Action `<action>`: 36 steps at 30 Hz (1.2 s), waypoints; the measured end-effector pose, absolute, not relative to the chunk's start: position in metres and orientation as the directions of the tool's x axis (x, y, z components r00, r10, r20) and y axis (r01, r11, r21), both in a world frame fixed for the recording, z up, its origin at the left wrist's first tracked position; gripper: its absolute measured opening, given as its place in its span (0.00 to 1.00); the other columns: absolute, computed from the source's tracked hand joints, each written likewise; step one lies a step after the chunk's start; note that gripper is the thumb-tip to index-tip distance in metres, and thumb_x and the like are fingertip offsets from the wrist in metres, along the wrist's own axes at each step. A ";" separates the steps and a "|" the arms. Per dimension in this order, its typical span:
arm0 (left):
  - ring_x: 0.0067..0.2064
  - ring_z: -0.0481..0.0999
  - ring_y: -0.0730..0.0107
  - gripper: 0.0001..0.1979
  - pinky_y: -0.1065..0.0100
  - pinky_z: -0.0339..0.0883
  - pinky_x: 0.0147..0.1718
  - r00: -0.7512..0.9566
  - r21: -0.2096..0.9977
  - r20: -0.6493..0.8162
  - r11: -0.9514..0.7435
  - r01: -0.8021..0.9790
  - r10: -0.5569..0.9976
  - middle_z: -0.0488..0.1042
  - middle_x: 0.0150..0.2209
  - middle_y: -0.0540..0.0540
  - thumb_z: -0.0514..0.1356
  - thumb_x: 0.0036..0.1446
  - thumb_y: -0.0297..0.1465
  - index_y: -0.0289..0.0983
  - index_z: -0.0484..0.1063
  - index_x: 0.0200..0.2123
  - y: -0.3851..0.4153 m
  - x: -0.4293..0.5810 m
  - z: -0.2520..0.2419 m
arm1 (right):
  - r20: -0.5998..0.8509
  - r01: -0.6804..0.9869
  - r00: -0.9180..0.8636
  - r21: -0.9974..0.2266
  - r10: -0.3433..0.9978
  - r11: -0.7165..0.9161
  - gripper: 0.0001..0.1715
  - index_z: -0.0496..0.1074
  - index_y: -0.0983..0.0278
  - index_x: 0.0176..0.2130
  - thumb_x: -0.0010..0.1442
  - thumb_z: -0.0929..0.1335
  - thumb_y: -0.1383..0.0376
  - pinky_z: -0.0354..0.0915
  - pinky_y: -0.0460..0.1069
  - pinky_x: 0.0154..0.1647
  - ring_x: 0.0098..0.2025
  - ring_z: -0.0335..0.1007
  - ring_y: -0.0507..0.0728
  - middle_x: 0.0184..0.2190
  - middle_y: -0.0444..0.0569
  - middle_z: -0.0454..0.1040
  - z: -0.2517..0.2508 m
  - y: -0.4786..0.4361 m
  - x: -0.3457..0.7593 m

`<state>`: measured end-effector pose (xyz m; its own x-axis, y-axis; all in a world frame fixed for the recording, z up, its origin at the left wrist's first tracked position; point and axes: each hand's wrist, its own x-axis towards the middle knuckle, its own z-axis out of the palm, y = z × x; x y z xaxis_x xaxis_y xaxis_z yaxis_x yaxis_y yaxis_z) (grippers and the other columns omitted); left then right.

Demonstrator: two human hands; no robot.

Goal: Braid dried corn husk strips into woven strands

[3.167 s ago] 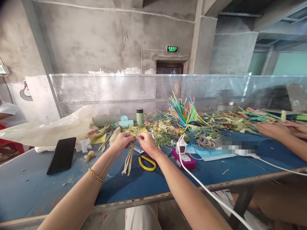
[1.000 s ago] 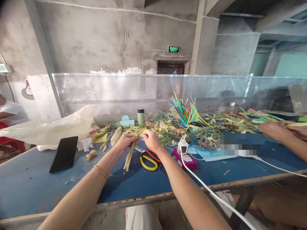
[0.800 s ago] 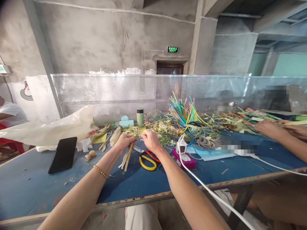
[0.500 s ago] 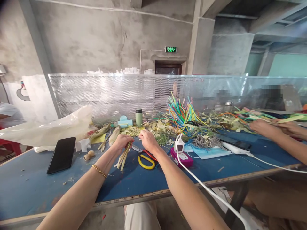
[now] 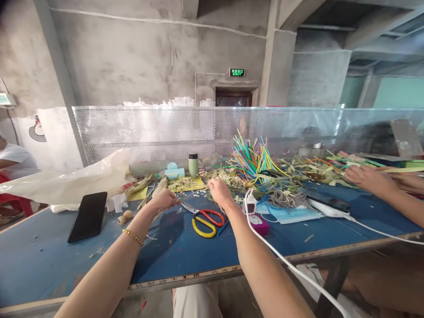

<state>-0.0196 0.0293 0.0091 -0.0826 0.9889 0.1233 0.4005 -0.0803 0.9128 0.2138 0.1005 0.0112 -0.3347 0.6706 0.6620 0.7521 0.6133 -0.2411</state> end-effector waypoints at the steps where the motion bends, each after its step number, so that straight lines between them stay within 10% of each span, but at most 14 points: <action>1: 0.13 0.57 0.77 0.11 0.73 0.45 0.14 -0.121 0.921 0.131 -0.076 0.383 0.984 0.63 0.10 0.51 0.62 0.38 0.16 0.34 0.70 0.13 0.030 -0.019 0.010 | 0.664 0.742 -0.319 -0.269 0.677 0.614 0.16 0.77 0.67 0.34 0.63 0.61 0.75 0.60 0.46 0.46 0.42 0.70 0.55 0.37 0.54 0.75 0.013 0.103 0.216; 13: 0.19 0.73 0.72 0.06 0.72 0.68 0.20 -0.123 0.988 0.107 -0.120 -0.102 0.987 0.73 0.18 0.46 0.68 0.43 0.19 0.30 0.73 0.24 0.037 -0.018 0.011 | 0.624 0.808 -0.304 -0.233 0.720 0.542 0.32 0.75 0.67 0.52 0.49 0.65 0.81 0.64 0.50 0.52 0.50 0.70 0.60 0.52 0.59 0.70 0.016 0.086 0.212; 18: 0.24 0.76 0.70 0.10 0.68 0.72 0.28 -0.158 0.939 0.218 -0.251 -0.234 0.963 0.76 0.22 0.45 0.72 0.39 0.23 0.29 0.76 0.27 0.028 -0.001 0.014 | 0.418 0.339 -0.417 -0.752 0.807 0.565 0.14 0.75 0.67 0.46 0.60 0.67 0.66 0.69 0.47 0.24 0.27 0.74 0.54 0.40 0.55 0.77 0.031 0.056 0.168; 24: 0.26 0.73 0.68 0.09 0.69 0.66 0.27 -0.072 0.913 0.408 -0.407 0.040 0.910 0.75 0.22 0.46 0.68 0.46 0.34 0.32 0.79 0.27 0.019 0.007 0.018 | 0.487 0.161 -0.373 -0.804 0.790 0.572 0.14 0.71 0.64 0.24 0.58 0.71 0.61 0.63 0.45 0.15 0.18 0.69 0.53 0.17 0.45 0.71 0.036 0.056 0.146; 30: 0.23 0.69 0.68 0.12 0.70 0.57 0.27 0.000 0.643 0.573 -0.450 0.619 0.819 0.70 0.17 0.48 0.61 0.54 0.29 0.38 0.74 0.19 0.013 -0.003 0.027 | 0.469 0.160 -0.415 -0.806 0.779 0.570 0.16 0.67 0.62 0.25 0.59 0.70 0.57 0.63 0.46 0.15 0.17 0.70 0.54 0.16 0.44 0.71 0.031 0.068 0.148; 36: 0.25 0.68 0.69 0.12 0.70 0.54 0.29 -0.009 0.483 0.676 -0.434 0.761 0.737 0.70 0.20 0.47 0.56 0.58 0.28 0.38 0.75 0.24 0.004 -0.003 0.038 | 0.523 0.160 -0.429 -0.759 0.737 0.632 0.19 0.62 0.61 0.25 0.64 0.65 0.55 0.56 0.44 0.17 0.15 0.60 0.50 0.13 0.39 0.64 0.031 0.062 0.142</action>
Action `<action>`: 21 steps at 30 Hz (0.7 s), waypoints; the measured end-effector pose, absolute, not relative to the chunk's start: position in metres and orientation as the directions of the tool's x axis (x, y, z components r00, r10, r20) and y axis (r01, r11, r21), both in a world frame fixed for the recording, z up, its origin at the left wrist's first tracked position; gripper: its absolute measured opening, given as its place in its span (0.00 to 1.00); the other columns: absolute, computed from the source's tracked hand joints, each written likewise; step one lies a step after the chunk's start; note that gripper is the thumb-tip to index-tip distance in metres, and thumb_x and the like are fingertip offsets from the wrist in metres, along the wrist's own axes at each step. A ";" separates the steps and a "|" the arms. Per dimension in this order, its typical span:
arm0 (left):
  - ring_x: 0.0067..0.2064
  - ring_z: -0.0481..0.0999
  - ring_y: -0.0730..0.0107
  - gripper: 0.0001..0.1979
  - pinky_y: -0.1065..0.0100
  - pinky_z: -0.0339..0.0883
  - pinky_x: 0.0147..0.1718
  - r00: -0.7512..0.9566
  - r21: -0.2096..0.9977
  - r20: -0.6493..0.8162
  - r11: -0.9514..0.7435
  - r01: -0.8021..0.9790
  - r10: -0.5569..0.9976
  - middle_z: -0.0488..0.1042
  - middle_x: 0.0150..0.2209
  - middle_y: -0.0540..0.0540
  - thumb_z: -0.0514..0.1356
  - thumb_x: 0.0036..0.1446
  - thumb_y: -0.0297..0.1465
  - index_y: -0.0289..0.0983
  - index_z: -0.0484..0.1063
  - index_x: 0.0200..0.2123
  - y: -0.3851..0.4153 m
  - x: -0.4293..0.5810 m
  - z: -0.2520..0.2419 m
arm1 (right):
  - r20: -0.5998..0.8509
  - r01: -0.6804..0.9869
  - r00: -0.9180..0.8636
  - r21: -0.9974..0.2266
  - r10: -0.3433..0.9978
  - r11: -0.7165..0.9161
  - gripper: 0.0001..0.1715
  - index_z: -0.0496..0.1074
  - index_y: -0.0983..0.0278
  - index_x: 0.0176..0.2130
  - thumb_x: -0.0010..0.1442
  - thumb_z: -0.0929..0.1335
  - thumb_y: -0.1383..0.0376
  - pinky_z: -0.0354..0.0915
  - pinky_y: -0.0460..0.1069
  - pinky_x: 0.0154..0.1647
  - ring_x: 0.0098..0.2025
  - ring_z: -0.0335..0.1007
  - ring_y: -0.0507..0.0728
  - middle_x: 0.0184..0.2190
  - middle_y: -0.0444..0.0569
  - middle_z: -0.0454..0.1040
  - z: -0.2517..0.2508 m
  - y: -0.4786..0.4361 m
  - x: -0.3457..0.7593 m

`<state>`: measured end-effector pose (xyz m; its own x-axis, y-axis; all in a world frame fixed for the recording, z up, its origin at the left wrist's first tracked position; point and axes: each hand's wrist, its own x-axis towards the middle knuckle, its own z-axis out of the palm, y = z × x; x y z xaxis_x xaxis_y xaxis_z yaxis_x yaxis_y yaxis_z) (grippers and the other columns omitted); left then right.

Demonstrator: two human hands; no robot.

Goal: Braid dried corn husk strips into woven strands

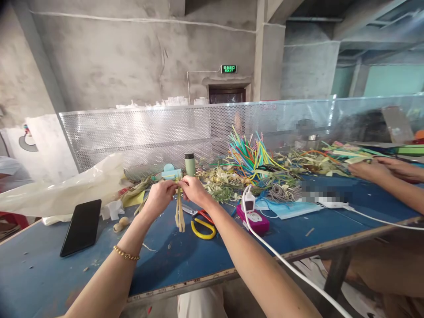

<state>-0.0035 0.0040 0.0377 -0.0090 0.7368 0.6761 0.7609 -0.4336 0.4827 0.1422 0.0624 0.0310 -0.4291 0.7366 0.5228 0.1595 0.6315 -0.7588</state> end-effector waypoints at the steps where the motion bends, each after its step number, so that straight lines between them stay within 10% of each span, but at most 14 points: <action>1: 0.26 0.68 0.69 0.11 0.70 0.54 0.29 -0.043 0.499 0.693 -0.436 0.749 0.719 0.71 0.21 0.47 0.56 0.57 0.28 0.38 0.75 0.25 0.003 -0.003 0.040 | 0.532 0.160 -0.435 -0.748 0.726 0.644 0.19 0.61 0.62 0.24 0.64 0.65 0.56 0.54 0.44 0.17 0.15 0.58 0.49 0.13 0.38 0.62 0.034 0.061 0.142; 12: 0.21 0.64 0.74 0.11 0.71 0.55 0.23 -0.131 0.880 0.474 -0.467 0.084 0.871 0.68 0.17 0.50 0.61 0.49 0.35 0.36 0.67 0.19 0.008 -0.003 0.039 | 0.403 0.049 -0.543 -0.860 0.737 0.507 0.08 0.66 0.64 0.28 0.54 0.68 0.62 0.44 0.44 0.18 0.18 0.47 0.46 0.17 0.35 0.55 0.039 0.054 0.150; 21: 0.20 0.65 0.81 0.10 0.74 0.56 0.21 0.045 0.835 0.374 -0.316 -0.450 0.926 0.72 0.25 0.49 0.66 0.48 0.33 0.32 0.70 0.25 0.010 0.000 0.035 | 0.450 -0.015 -0.586 -0.837 0.673 0.547 0.14 0.65 0.64 0.28 0.55 0.69 0.56 0.43 0.44 0.18 0.17 0.46 0.46 0.16 0.35 0.55 0.045 0.043 0.158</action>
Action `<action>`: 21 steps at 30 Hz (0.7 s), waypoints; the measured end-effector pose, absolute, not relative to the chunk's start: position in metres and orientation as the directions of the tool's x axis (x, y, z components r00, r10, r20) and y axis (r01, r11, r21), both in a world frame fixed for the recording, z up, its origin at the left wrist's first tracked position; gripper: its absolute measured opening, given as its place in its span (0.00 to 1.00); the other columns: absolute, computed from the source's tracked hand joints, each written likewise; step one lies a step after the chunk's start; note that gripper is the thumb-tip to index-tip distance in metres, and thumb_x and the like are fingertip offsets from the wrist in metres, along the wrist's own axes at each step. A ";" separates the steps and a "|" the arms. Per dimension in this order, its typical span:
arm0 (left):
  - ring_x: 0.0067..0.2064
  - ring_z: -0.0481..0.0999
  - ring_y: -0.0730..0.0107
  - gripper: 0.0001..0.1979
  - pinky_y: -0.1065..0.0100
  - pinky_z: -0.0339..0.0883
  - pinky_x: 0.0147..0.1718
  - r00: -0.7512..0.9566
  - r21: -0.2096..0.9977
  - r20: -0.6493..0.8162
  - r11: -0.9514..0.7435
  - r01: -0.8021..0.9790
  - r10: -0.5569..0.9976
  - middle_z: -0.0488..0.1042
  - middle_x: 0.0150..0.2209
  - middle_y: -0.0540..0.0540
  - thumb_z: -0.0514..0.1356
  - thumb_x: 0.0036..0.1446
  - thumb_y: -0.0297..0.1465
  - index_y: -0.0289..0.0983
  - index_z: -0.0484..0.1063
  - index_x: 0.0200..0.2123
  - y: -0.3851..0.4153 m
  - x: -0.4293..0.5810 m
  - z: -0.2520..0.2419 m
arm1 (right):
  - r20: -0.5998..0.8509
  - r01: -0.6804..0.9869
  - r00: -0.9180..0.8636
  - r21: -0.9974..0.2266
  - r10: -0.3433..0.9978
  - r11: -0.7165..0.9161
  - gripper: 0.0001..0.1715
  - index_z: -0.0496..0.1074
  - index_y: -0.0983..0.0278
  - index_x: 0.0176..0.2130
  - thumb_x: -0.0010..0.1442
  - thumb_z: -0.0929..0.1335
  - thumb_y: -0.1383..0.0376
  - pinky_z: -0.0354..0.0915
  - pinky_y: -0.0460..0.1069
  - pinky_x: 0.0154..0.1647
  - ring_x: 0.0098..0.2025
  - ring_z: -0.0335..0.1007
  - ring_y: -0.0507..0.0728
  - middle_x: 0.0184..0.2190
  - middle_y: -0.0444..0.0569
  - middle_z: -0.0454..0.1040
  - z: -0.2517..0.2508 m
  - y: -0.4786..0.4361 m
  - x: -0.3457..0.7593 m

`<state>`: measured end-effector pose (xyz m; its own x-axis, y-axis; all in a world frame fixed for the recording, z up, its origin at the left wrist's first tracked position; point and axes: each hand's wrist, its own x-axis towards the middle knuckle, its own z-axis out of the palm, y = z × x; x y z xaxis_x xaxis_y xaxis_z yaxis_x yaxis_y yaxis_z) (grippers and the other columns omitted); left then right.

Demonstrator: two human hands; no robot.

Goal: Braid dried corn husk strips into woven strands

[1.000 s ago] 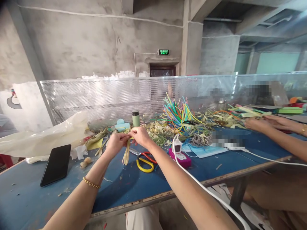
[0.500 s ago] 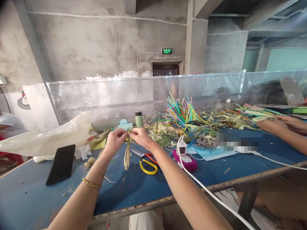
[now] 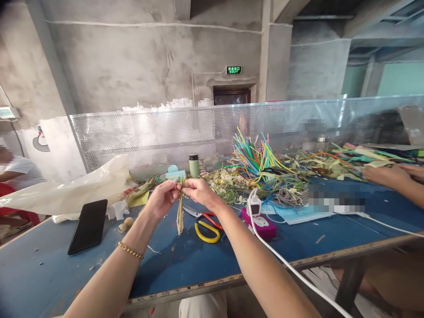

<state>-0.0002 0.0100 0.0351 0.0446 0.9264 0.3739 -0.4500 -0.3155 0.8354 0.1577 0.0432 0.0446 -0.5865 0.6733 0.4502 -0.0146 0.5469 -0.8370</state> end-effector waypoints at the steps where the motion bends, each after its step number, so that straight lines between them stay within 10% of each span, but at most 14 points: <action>1: 0.20 0.65 0.81 0.11 0.74 0.56 0.21 0.051 0.830 0.376 -0.311 -0.463 0.925 0.71 0.25 0.50 0.66 0.49 0.33 0.32 0.70 0.25 0.011 0.000 0.034 | 0.461 0.002 -0.578 -0.824 0.673 0.566 0.14 0.65 0.64 0.27 0.55 0.69 0.57 0.43 0.44 0.18 0.17 0.47 0.46 0.16 0.36 0.55 0.044 0.043 0.159; 21: 0.21 0.64 0.80 0.12 0.73 0.55 0.21 -0.044 0.837 0.332 -0.316 -0.447 0.942 0.70 0.24 0.49 0.69 0.44 0.31 0.32 0.69 0.23 0.019 0.004 0.027 | 0.334 -0.112 -0.596 -0.935 0.730 0.336 0.17 0.65 0.64 0.29 0.52 0.73 0.57 0.39 0.43 0.16 0.15 0.42 0.43 0.17 0.32 0.52 0.034 0.052 0.162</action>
